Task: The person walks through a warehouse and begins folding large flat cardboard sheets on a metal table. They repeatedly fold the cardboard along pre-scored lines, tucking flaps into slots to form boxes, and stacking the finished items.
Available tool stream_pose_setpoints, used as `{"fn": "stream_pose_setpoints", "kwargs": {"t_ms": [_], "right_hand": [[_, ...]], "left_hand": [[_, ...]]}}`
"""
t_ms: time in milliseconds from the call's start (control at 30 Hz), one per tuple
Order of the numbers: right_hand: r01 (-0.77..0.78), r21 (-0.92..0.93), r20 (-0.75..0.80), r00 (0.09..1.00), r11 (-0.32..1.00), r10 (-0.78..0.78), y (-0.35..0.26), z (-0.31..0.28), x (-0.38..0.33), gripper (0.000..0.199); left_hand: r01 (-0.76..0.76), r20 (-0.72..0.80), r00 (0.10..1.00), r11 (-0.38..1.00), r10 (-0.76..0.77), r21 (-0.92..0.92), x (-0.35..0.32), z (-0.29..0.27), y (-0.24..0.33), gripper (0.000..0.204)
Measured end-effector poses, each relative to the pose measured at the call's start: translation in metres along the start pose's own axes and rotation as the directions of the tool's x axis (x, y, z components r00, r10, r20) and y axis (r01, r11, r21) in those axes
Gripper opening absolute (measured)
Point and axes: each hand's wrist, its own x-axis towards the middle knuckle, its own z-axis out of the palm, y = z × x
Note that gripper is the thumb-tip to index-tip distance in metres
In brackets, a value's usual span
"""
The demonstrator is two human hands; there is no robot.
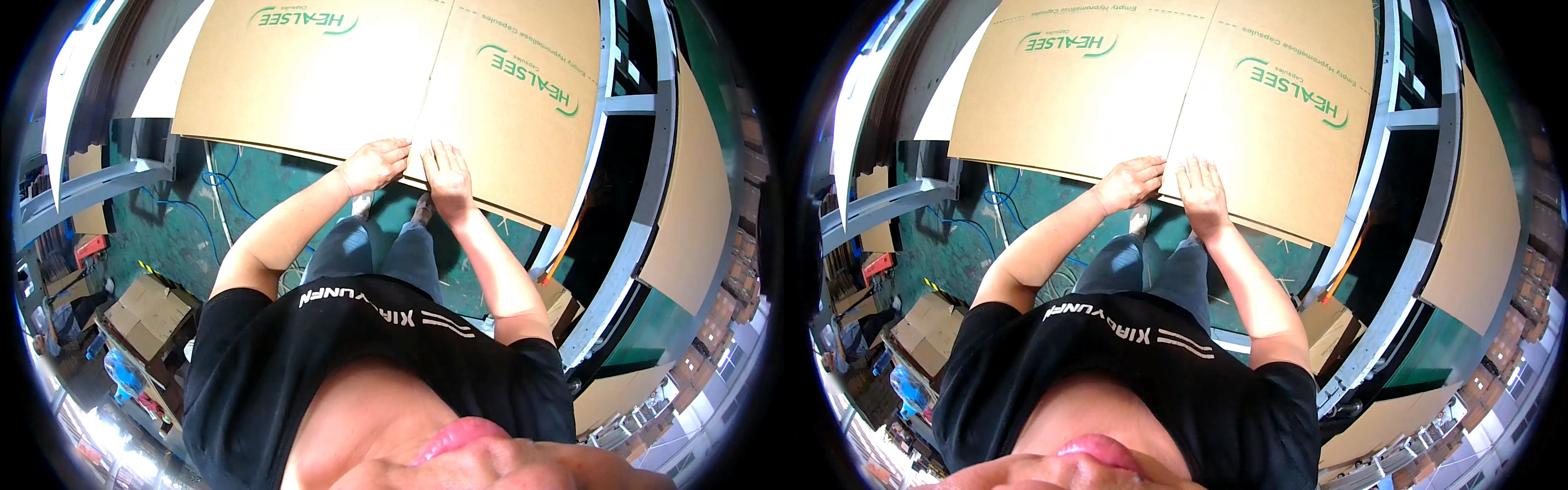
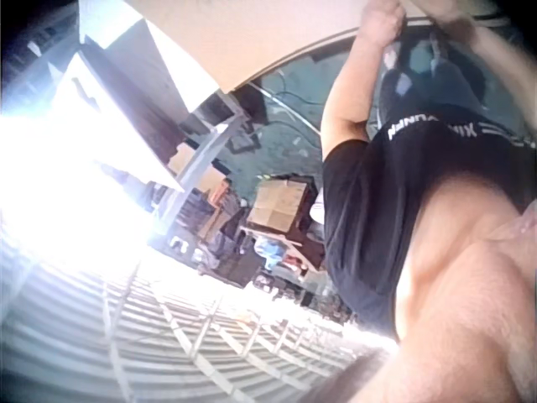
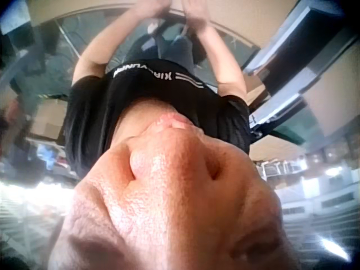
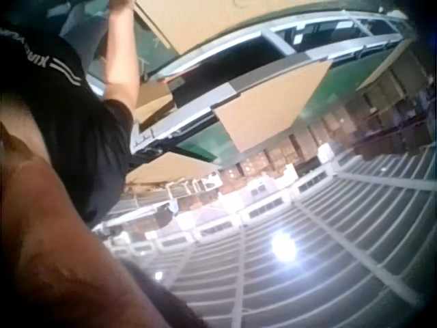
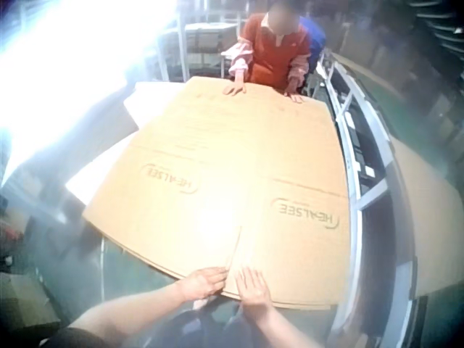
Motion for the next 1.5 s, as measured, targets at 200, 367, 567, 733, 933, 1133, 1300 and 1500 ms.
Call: {"fn": "stream_pose_setpoints", "kwargs": {"t_ms": [200, 367, 567, 733, 933, 1133, 1300, 1500], "right_hand": [[0.181, 0.309, 0.064, 0.976, 0.934, -0.210, 0.010, -0.023, 0.035, 0.047], [0.190, 0.586, 0.100, 0.948, 0.788, -0.302, 0.024, -0.031, 0.062, 0.058], [0.299, 0.661, 0.050, 0.898, 0.688, -0.438, 0.043, -0.055, 0.078, 0.046], [0.245, 0.647, 0.046, 0.933, 0.722, -0.358, 0.055, -0.013, 0.057, 0.029], [0.234, 0.613, 0.123, 0.915, 0.754, -0.384, 0.056, 0.021, 0.070, 0.046], [0.204, 0.671, 0.084, 0.934, 0.713, -0.346, 0.048, 0.008, 0.077, 0.047], [0.203, 0.568, 0.100, 0.945, 0.797, -0.311, 0.034, -0.006, 0.076, 0.046], [0.182, 0.510, 0.095, 0.960, 0.841, -0.265, 0.021, -0.020, 0.067, 0.055]], "left_hand": [[-0.014, -0.116, 0.993, 0.995, 0.002, -0.104, -0.004, 0.012, -0.010, 0.022], [0.212, -0.197, 0.948, 0.958, -0.250, -0.196, 0.001, 0.004, 0.000, 0.050], [0.282, -0.126, 0.946, 0.950, -0.299, -0.135, -0.017, 0.034, -0.021, 0.059], [0.297, -0.139, 0.944, 0.954, -0.300, -0.042, -0.011, 0.046, -0.023, 0.058], [0.266, -0.171, 0.948, 0.963, -0.268, -0.033, -0.003, 0.027, -0.034, 0.057], [0.291, -0.157, 0.940, 0.953, -0.302, -0.086, -0.001, 0.012, -0.029, 0.061], [0.277, -0.162, 0.944, 0.958, -0.286, -0.078, 0.003, -0.006, -0.022, 0.062], [0.298, -0.015, 0.955, 0.954, -0.298, 0.017, 0.013, -0.035, -0.015, 0.071]]}}
